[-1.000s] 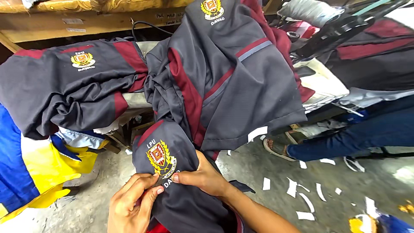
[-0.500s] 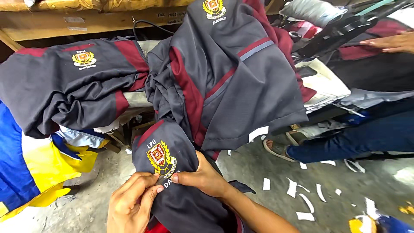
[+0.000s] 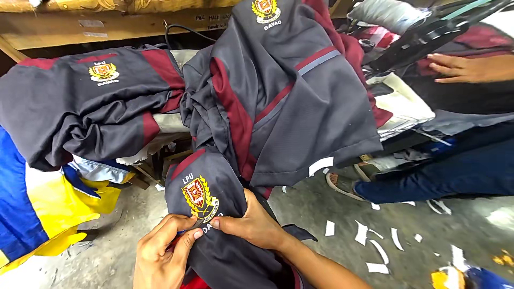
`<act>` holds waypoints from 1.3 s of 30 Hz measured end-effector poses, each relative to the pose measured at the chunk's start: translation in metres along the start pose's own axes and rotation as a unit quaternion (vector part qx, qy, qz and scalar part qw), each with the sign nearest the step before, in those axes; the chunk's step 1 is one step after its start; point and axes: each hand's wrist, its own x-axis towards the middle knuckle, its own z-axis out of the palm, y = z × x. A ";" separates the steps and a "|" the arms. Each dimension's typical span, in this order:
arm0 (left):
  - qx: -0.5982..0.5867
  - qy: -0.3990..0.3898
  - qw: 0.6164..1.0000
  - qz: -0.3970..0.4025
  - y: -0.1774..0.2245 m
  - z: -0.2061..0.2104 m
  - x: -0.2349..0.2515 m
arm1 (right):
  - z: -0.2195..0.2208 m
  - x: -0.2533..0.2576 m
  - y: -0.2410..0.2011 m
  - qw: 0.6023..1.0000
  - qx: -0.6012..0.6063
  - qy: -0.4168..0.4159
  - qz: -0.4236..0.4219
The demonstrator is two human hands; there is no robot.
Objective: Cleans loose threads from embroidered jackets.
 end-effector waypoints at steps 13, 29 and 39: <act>0.097 -0.006 0.992 0.077 0.001 -0.004 -0.005 | -0.007 0.003 0.009 0.995 0.093 -0.007 0.038; 0.137 0.007 0.979 0.151 -0.010 -0.008 0.002 | -0.005 0.003 0.000 0.999 0.045 -0.019 0.016; 0.076 -0.010 0.989 0.128 -0.012 -0.012 0.006 | -0.005 0.004 -0.002 1.000 0.017 -0.022 0.002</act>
